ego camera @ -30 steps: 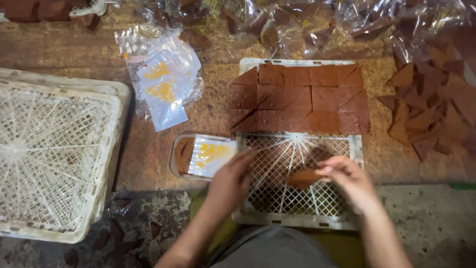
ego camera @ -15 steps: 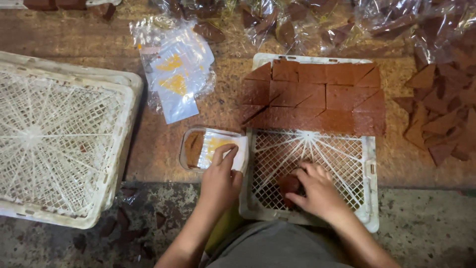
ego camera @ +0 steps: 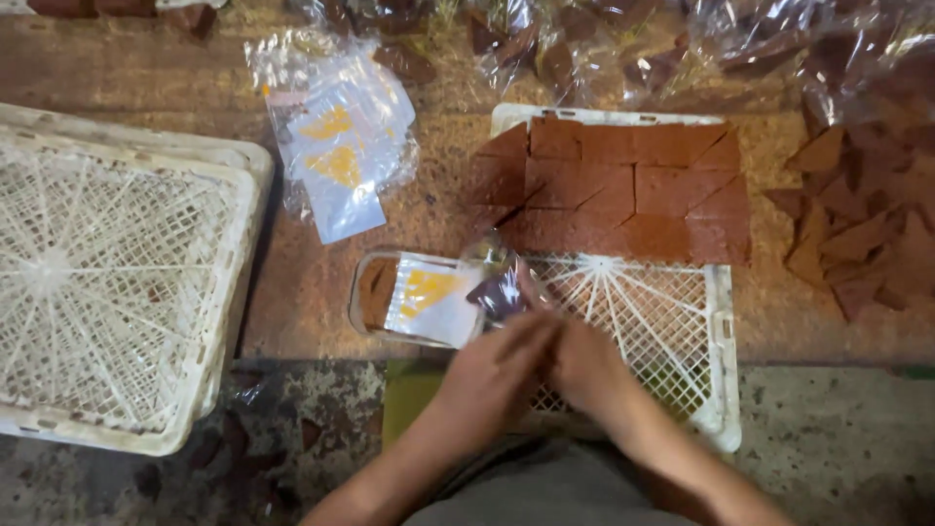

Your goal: Packing triangular food pieces from a drying tray into a small plastic container

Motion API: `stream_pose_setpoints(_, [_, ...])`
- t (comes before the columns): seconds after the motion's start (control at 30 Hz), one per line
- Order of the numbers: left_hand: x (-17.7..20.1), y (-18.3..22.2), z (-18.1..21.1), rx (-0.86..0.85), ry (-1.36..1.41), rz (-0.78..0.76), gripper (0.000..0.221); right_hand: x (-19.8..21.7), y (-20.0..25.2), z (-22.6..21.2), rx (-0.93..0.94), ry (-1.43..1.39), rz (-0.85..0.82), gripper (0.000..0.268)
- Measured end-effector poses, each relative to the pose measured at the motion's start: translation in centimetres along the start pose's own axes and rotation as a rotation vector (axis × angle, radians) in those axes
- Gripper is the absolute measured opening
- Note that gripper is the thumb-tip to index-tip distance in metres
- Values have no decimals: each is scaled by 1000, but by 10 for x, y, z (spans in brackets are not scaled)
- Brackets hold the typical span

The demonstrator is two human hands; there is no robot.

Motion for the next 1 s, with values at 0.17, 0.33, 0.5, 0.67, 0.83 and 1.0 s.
stream_pose_setpoints(0.17, [12,4,-37,138,302,65,43,44,-37,3,-374,-26,61,52])
stream_pose_setpoints(0.33, [-5,26,-71,429,-271,-356,32,38,-109,-1,240,169,203,80])
stream_pose_setpoints(0.5, [23,16,-58,458,-40,-4,16,-14,-154,36,273,521,161,51])
stream_pose_setpoints(0.67, [31,20,-60,596,145,1,19,23,-119,46,-204,-194,245,42])
stream_pose_setpoints(0.83, [23,-1,-52,310,115,89,52,33,-64,60,150,-297,638,34])
stream_pose_setpoints(1.0, [29,-34,-22,219,178,161,57,2,-10,6,333,-223,343,52])
Point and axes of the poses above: each hand's wrist, its own y-axis away from the middle knuckle, its own x-axis out of the back of the hand, z = x × y, the point moved 1 cm from there along -y, towards the middle knuckle
